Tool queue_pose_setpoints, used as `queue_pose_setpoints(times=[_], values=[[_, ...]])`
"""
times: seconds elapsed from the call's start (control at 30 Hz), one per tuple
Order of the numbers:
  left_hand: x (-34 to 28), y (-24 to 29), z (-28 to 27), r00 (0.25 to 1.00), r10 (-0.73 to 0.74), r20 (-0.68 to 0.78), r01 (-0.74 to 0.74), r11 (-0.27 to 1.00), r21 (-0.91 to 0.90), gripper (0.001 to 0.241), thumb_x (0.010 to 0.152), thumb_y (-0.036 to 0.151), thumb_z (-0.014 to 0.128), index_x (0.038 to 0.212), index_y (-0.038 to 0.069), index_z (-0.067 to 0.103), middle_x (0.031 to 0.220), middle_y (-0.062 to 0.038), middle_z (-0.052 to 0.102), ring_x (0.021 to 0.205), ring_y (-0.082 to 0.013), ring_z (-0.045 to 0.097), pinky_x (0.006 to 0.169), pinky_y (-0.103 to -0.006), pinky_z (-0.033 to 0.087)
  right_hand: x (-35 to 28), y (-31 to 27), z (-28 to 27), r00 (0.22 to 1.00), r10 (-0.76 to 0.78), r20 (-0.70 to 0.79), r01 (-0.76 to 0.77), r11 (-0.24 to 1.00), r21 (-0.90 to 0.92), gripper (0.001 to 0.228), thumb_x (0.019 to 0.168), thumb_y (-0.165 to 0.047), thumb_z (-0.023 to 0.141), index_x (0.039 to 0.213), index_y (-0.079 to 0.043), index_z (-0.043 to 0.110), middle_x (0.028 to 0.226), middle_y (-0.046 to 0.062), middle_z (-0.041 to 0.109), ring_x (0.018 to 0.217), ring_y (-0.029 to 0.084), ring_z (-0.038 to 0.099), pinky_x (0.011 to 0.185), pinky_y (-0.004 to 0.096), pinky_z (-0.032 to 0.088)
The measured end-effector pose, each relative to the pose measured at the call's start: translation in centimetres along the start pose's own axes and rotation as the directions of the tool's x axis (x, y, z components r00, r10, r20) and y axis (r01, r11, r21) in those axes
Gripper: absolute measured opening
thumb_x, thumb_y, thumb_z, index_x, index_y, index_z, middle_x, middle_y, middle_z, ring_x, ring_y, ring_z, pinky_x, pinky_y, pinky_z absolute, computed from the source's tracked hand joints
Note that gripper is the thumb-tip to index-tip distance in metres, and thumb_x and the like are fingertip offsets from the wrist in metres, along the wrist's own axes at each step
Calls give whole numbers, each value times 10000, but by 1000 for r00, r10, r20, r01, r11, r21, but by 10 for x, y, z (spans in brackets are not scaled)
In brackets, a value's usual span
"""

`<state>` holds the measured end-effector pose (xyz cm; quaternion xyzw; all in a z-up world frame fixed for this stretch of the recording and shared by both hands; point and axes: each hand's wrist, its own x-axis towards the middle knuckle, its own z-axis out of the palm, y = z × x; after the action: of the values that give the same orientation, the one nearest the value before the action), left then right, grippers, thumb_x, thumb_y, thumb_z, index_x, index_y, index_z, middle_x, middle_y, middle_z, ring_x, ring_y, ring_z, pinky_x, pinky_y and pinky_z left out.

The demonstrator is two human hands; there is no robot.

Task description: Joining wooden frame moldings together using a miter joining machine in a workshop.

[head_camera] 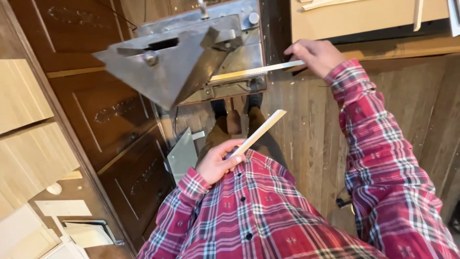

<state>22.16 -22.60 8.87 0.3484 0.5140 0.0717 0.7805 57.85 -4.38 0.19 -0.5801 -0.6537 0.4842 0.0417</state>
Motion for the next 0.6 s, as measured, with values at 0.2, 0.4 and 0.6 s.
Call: queue_pose_setpoints(times=[0.2,0.4,0.6], values=[[-1,-13,9,1000,-1,-2,0,990,-139,499,977,105,645,1465,77,547,1042,-29,733,733,-42,555,660,-200,491,-19,85,51,998,64,19,-56,660,749,486,996,-220,665,1437,-40,569,1113,81,722,969,135,684,924,296,593],[10,-12,12,1000,8,-20,-10,995,-103,492,989,100,650,1471,60,562,1004,-35,721,744,-44,557,661,-205,484,-18,89,159,996,35,-77,64,275,959,516,931,-137,753,1397,-47,552,1066,82,722,889,127,663,798,286,564],[17,-6,8,1000,11,29,-10,998,-58,487,975,114,631,1452,76,543,1032,-12,728,784,-52,599,700,-214,517,1,66,161,944,231,-235,203,156,967,337,1043,-170,688,1342,-21,636,990,82,723,808,124,638,726,294,543]])
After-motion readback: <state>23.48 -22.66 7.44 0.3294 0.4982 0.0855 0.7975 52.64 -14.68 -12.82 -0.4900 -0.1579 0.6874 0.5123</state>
